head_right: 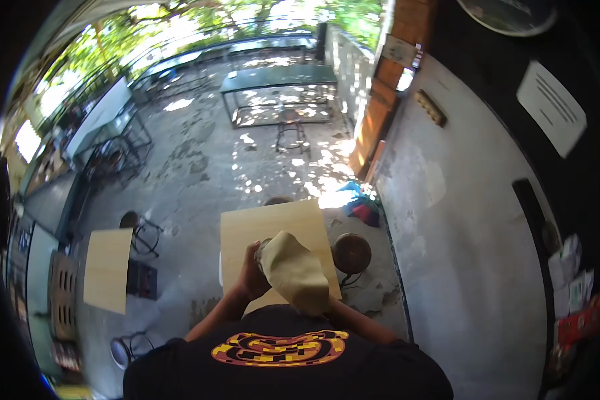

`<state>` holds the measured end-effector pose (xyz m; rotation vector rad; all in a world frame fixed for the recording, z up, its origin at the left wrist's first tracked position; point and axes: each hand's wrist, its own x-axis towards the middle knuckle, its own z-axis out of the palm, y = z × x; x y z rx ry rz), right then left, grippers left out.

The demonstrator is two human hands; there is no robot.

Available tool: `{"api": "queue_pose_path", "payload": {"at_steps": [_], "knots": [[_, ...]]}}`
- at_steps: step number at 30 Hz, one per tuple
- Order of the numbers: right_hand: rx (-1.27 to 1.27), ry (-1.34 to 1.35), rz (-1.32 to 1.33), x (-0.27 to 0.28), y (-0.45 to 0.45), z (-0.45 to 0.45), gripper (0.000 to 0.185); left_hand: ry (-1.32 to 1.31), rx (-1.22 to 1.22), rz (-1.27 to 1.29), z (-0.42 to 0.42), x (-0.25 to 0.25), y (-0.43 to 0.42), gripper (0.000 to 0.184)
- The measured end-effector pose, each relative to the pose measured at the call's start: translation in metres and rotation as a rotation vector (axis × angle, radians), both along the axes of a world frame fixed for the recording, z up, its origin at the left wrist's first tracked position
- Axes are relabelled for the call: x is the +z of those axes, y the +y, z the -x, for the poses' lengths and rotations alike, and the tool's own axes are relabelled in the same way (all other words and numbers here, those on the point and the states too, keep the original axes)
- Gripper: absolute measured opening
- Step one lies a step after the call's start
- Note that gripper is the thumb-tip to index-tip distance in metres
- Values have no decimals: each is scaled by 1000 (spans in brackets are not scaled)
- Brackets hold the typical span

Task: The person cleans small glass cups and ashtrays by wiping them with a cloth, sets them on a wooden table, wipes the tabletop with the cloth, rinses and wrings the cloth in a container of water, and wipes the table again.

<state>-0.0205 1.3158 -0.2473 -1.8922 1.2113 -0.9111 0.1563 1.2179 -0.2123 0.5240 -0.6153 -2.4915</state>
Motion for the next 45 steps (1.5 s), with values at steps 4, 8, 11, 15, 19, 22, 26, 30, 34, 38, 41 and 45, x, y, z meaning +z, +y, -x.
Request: {"api": "queue_pose_path", "payload": {"at_steps": [4, 8, 11, 15, 19, 22, 26, 30, 34, 38, 41, 45], "knots": [[63, 10, -44, -12, 3, -6, 43, -349, 34, 283, -5, -14, -8, 62], [104, 23, -57, -20, -1, -8, 44, -448, 69, 424, -13, -5, -2, 63], [129, 38, -56, -25, -5, -7, 44, -267, 88, 410, -12, 3, 5, 63], [156, 64, -67, -29, -1, -3, 45, -365, 142, 527, -16, 11, 2, 67], [174, 83, -57, -31, 0, 1, 45, -699, 189, 799, -17, 26, 6, 72], [186, 85, -46, -32, -4, 4, 46, -541, 148, 551, -18, 22, 2, 72], [199, 42, -33, -42, -13, 3, 47, -271, 105, 287, -23, 3, 7, 71], [214, -142, 0, -71, -33, -6, 47, -350, 244, 289, -31, 6, 8, 69], [305, -193, 71, -97, -57, -21, 48, -506, 267, 313, -44, -9, 8, 69], [434, 343, 92, -71, -55, -31, 49, -475, 351, 361, -55, -23, 10, 68], [435, 214, 11, -54, -50, -51, 50, -427, 417, 315, -63, -17, 4, 67], [391, -178, -206, -54, -42, -70, 52, -615, 372, 363, -75, 10, 20, 61]]}}
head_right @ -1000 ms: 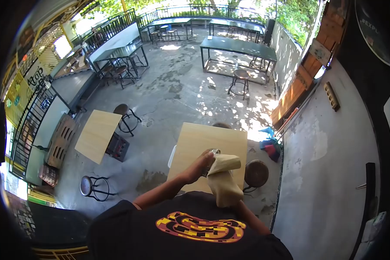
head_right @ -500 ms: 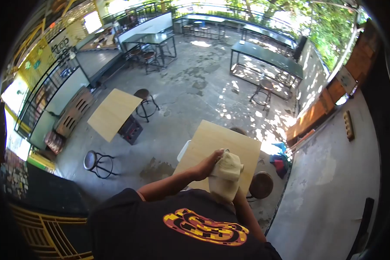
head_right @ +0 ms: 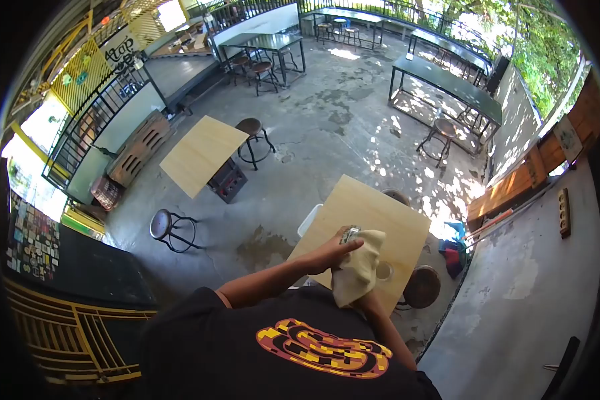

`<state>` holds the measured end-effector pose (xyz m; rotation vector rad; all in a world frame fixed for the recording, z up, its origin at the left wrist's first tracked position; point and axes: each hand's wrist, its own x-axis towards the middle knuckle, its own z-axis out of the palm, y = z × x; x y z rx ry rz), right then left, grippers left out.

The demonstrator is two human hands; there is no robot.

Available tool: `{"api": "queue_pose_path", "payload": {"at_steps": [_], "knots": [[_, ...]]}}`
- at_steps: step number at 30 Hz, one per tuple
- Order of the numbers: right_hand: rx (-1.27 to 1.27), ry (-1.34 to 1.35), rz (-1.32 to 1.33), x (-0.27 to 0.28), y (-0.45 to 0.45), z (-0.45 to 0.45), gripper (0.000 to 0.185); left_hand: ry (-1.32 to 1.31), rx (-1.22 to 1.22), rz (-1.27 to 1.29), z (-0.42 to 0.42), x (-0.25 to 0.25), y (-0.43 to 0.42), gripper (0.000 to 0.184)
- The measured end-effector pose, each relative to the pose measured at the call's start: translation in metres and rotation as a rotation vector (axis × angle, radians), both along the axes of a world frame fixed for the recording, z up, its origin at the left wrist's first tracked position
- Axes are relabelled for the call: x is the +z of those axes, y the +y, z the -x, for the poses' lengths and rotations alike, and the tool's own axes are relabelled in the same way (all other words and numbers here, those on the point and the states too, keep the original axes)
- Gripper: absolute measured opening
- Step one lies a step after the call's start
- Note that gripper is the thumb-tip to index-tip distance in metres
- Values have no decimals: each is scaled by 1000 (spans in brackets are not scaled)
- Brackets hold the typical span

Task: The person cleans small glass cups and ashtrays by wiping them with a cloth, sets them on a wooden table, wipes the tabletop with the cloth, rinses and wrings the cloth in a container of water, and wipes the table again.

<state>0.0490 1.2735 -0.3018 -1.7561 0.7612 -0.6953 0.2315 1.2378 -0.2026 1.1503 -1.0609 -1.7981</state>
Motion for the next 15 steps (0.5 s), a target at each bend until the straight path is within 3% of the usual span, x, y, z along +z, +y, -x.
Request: {"api": "queue_pose_path", "payload": {"at_steps": [2, 5, 6, 8, 10, 12, 13, 15], "knots": [[-18, -204, -222, -4, -3, 1, 51, 15, -45, -22, -8, -26, -2, 59], [-249, 75, -1, 17, -20, -12, 48, 221, -150, -302, -22, -94, -17, 57], [-368, 521, 121, 48, -23, -18, 48, 316, -158, -291, -28, -90, -18, 58], [-425, 1259, 86, 90, -36, -26, 46, 443, -43, -418, -38, -116, -32, 52], [-712, 670, 302, 16, -28, 15, 44, 533, 21, -545, -46, -149, -44, 49], [-857, 319, 435, -39, -9, 54, 41, 350, 101, -583, -54, -183, -53, 51], [-863, 412, 525, -25, -2, 57, 38, 332, 127, -617, -62, -208, -58, 48], [-889, 560, 398, -68, 30, 90, 39, 295, 182, -683, -73, -277, -65, 42]]}}
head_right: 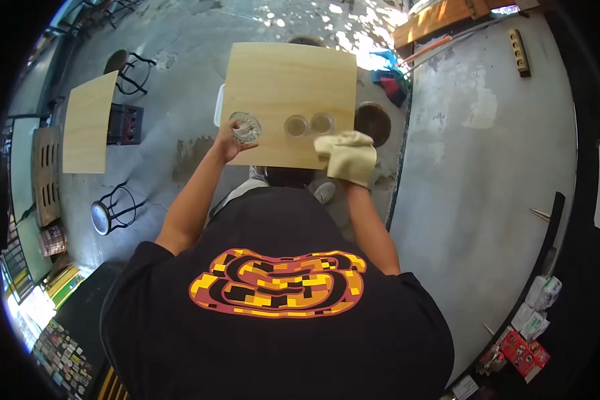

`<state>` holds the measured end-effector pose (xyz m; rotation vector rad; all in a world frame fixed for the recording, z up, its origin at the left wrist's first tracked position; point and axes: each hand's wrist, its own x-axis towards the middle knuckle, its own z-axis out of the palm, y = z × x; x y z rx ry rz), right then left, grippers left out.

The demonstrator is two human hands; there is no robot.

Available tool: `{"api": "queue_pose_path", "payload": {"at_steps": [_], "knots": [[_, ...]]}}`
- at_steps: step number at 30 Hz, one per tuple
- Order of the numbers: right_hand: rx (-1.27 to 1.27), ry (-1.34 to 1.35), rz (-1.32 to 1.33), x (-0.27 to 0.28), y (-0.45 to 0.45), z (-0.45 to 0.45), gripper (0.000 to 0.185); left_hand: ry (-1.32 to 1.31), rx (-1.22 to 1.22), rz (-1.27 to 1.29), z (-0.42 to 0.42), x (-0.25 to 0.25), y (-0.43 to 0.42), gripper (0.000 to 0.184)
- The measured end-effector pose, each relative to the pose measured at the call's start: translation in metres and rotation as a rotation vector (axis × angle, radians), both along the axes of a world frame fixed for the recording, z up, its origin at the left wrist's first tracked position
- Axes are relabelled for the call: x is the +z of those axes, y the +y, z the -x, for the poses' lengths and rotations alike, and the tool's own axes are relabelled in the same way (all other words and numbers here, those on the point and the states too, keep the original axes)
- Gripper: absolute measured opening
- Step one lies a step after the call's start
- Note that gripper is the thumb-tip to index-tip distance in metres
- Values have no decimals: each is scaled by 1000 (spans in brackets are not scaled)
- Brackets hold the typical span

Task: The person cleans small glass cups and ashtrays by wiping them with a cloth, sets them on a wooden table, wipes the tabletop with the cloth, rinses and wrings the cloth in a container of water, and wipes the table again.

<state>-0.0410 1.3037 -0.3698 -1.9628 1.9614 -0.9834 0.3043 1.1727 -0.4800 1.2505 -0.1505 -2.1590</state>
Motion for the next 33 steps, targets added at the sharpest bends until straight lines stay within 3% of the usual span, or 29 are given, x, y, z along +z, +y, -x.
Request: {"api": "queue_pose_path", "payload": {"at_steps": [3, 5, 7, 10, 12, 14, 16, 17, 20, 23, 26, 28, 32, 33], "knots": [[-298, -802, -309, -101, 83, 53, 31, -174, -139, -48, 0, -75, -5, 42], [-465, -1039, -455, -139, 143, 80, 27, -306, -182, -28, 17, -105, -7, 43], [-478, -1298, -364, -129, 186, 81, 19, -353, -215, -72, 42, -103, -10, 38], [-716, -1281, -428, -131, 234, 78, 10, -446, -288, 10, 71, -143, -9, 42], [-810, -1178, -615, -81, 231, 60, 6, -552, -338, 86, 90, -161, -10, 44], [-586, -1908, -570, -80, 240, 64, 2, -697, -386, 141, 110, -166, -7, 42], [-860, -1319, -482, -83, 255, 55, 3, -784, -457, 107, 124, -174, -11, 44], [-872, -1223, -434, -85, 262, 52, 4, -829, -491, 91, 131, -180, -13, 46], [-809, -1189, -488, -84, 281, 52, 20, -851, -446, -13, 150, -186, -13, 42], [-794, -941, -466, -71, 289, 45, 23, -873, -437, 7, 161, -205, -17, 40], [-883, -1170, -446, -75, 310, 46, 24, -784, -422, -10, 173, -196, -23, 41], [-854, -796, -501, -67, 316, 40, 20, -786, -401, -1, 179, -194, -25, 41], [-932, -695, -514, -51, 322, 29, 17, -885, -300, 38, 188, -214, -28, 37], [-944, -847, -420, -61, 336, 28, 17, -908, -320, 40, 188, -219, -28, 37]]}}
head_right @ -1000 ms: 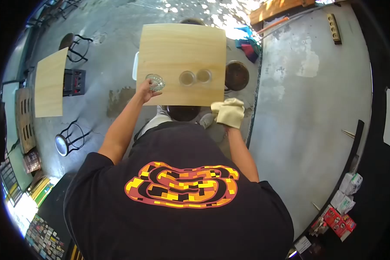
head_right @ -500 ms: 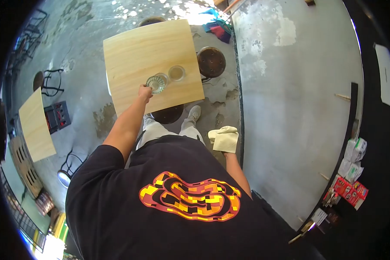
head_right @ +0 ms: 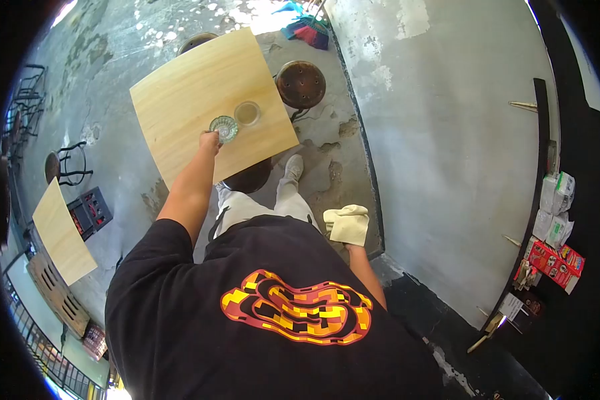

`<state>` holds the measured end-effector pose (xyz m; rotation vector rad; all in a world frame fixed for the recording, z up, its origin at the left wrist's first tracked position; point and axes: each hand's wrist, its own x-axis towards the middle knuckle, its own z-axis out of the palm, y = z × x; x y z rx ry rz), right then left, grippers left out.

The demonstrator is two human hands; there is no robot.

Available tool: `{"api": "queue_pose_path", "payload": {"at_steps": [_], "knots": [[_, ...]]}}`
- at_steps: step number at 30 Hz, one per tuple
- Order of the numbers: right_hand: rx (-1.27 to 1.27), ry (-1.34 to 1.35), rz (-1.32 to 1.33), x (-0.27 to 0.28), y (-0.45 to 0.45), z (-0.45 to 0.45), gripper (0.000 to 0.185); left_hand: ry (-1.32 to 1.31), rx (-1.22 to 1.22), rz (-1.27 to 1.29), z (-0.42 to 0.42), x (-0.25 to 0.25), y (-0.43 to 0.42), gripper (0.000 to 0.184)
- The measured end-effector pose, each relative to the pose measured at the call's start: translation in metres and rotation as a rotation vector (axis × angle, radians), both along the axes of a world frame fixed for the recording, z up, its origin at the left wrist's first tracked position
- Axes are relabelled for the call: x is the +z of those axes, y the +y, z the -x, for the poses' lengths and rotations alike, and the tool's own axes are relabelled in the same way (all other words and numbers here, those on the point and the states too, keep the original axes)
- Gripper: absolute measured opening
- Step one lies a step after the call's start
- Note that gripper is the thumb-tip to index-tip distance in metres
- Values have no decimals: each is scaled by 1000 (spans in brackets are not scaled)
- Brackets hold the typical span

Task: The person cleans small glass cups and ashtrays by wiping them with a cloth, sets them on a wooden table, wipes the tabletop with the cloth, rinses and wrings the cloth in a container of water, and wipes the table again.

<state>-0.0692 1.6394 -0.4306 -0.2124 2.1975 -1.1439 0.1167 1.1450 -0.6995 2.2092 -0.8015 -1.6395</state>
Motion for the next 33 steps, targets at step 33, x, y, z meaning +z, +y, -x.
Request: {"api": "queue_pose_path", "payload": {"at_steps": [33], "knots": [[-808, -624, 902, -95, 84, 16, 32, 37, -1369, 866, 290, 197, 22, 31]]}}
